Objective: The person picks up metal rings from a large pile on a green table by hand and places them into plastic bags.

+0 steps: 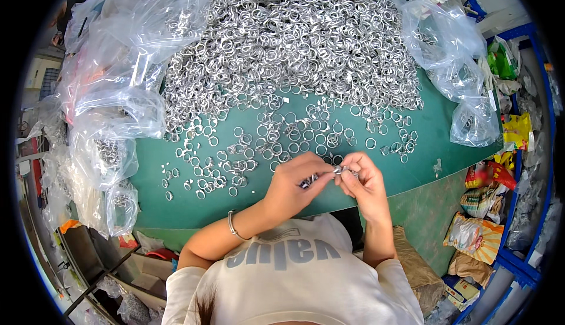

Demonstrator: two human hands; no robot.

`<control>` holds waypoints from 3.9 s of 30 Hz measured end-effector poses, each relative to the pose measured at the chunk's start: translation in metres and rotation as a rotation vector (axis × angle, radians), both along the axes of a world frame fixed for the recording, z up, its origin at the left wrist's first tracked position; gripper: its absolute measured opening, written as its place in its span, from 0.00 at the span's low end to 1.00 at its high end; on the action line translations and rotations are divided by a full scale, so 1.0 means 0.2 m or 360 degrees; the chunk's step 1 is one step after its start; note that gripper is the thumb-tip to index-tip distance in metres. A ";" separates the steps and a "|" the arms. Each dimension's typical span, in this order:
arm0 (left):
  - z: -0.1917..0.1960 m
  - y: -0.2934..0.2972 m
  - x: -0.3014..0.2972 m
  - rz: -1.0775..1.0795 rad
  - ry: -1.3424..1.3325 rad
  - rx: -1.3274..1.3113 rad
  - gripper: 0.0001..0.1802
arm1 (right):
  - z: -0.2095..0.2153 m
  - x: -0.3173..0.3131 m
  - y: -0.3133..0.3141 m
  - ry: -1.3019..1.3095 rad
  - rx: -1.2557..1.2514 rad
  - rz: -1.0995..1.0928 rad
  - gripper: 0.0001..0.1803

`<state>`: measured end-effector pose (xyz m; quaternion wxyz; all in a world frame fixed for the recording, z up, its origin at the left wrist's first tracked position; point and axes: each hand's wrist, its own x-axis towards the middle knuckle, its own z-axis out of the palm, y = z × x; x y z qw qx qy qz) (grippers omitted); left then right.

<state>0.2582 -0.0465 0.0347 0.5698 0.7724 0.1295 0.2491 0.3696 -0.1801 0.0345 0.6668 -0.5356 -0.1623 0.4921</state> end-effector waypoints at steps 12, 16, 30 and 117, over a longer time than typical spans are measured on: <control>0.02 0.08 -0.03 -0.0011 0.0501 -0.1000 0.12 | 0.01 -0.03 0.00 -0.0501 -0.0298 -0.0260 0.03; -0.03 0.07 -0.05 -0.0483 0.0800 -0.2020 0.17 | 0.04 -0.05 0.03 -0.1055 -0.0257 -0.0018 0.07; -0.04 0.04 -0.04 -0.0151 0.0703 -0.2252 0.14 | -0.02 0.06 0.04 -0.1341 -0.0672 -0.0126 0.14; 0.00 -0.19 0.41 -0.0283 0.0897 -0.2260 0.17 | -0.01 0.35 -0.17 -0.1912 -0.0750 -0.0481 0.06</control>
